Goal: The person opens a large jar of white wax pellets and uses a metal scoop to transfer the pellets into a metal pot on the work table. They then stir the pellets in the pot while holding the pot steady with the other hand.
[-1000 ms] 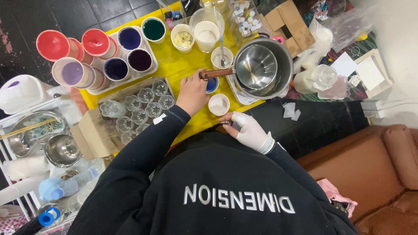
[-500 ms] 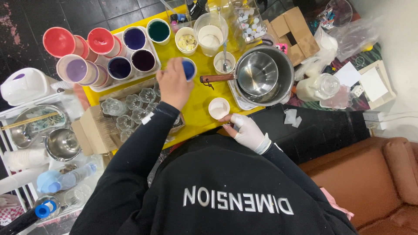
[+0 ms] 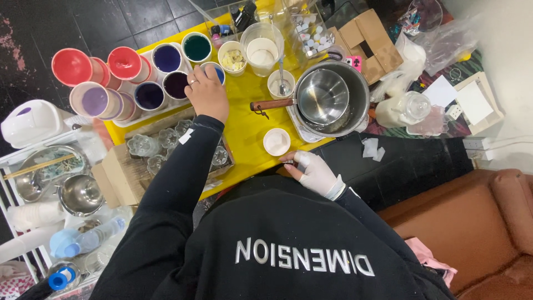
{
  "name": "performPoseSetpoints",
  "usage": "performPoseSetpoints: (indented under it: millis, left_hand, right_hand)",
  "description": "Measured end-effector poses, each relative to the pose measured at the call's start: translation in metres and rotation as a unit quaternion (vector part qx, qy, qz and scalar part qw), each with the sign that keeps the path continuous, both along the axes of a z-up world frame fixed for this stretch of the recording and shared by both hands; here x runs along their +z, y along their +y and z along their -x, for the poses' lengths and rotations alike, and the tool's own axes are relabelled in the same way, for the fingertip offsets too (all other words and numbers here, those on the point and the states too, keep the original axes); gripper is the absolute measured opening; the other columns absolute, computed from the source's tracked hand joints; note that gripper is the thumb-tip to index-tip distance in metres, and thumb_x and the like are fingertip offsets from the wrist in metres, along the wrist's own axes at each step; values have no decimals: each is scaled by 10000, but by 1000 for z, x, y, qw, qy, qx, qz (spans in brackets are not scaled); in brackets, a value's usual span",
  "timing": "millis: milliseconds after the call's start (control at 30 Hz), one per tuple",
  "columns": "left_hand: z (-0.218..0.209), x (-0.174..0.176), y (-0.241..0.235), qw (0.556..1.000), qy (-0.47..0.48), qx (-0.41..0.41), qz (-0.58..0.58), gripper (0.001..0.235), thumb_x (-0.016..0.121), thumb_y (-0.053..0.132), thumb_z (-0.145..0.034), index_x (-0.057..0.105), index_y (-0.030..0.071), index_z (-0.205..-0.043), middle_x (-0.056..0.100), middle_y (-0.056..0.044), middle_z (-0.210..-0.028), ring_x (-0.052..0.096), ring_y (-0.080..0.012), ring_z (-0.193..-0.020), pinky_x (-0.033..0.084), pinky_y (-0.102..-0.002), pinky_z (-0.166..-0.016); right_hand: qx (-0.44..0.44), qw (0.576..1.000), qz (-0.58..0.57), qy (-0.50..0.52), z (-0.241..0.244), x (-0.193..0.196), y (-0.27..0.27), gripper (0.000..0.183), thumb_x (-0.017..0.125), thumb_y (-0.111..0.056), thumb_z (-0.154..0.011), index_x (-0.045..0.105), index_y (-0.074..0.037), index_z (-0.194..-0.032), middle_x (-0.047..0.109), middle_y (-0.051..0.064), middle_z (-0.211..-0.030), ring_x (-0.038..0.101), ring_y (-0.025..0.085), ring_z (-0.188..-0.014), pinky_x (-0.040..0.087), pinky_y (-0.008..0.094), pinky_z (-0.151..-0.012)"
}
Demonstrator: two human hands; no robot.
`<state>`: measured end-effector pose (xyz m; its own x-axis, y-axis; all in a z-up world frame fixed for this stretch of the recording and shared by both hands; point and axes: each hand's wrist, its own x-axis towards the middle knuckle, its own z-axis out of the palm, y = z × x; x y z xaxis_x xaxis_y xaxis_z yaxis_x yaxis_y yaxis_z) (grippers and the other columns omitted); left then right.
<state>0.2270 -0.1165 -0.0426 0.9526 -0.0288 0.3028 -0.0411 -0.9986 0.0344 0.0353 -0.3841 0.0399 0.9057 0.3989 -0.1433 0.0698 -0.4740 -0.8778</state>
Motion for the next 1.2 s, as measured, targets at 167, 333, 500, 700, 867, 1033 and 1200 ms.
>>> performPoseSetpoints:
  millis: [167, 333, 500, 700, 867, 1033, 1200]
  left_hand:
    - [-4, -3, -1, 999, -31, 12, -22, 454, 778, 204, -860, 503, 90, -1203, 534, -169, -1384, 555, -344, -1213, 430, -467, -890]
    - [26, 67, -4, 996, 27, -29, 78, 523, 802, 193, -771, 505, 28, -1168, 570, -168, -1226, 603, -357, -1093, 500, -447, -838]
    - [68, 117, 3, 978, 63, -91, 177, 287, 787, 163, -876, 594, 67, -1066, 636, -125, -1043, 664, -347, -890, 519, -434, -723]
    - [119, 198, -4, 933, 117, -163, 299, 184, 761, 182, -946, 663, 32, -903, 631, -125, -775, 628, -306, -716, 483, -406, -649]
    - [137, 217, -39, 867, 251, -207, 378, 148, 769, 155, -867, 695, 28, -883, 647, -79, -723, 620, -197, -628, 490, -331, -599]
    - [145, 198, -83, 783, 308, -269, 468, 87, 742, 94, -861, 687, 26, -859, 670, -43, -749, 611, -127, -663, 484, -270, -633]
    - [153, 191, -150, 667, 335, -303, 592, 60, 670, 73, -936, 661, 14, -940, 649, -36, -878, 600, -112, -782, 477, -241, -720]
  right_hand:
    - [-20, 1000, 17, 16, 3, 7, 1, 228, 659, -169, -952, 721, -83, -1154, 737, 86, -987, 707, 222, -863, 547, 331, -797]
    - [-31, 999, 6, -10, 7, 6, -6, 216, 663, -164, -952, 730, -74, -1137, 743, 80, -993, 707, 214, -877, 549, 331, -801]
    - [-49, 996, -41, 63, 14, 5, -25, 234, 674, -214, -939, 729, -58, -1105, 761, 62, -1005, 703, 171, -824, 557, 311, -749]
    - [-4, 986, 68, 154, 15, -10, -82, 287, 682, -342, -936, 770, -73, -979, 784, 94, -859, 731, 198, -789, 572, 323, -768]
    - [-22, 961, 195, 194, 10, -45, -162, 380, 644, -450, -927, 805, -129, -1052, 770, 121, -1021, 719, 290, -979, 543, 386, -902]
    - [-81, 944, 271, 168, 0, -124, -275, 363, 670, -428, -919, 764, -124, -1093, 765, 135, -1059, 711, 327, -1028, 543, 415, -914]
    - [-220, 871, 365, 244, -20, -163, -374, 220, 720, -321, -855, 799, -184, -1009, 755, 112, -1064, 699, 311, -1062, 506, 423, -971]
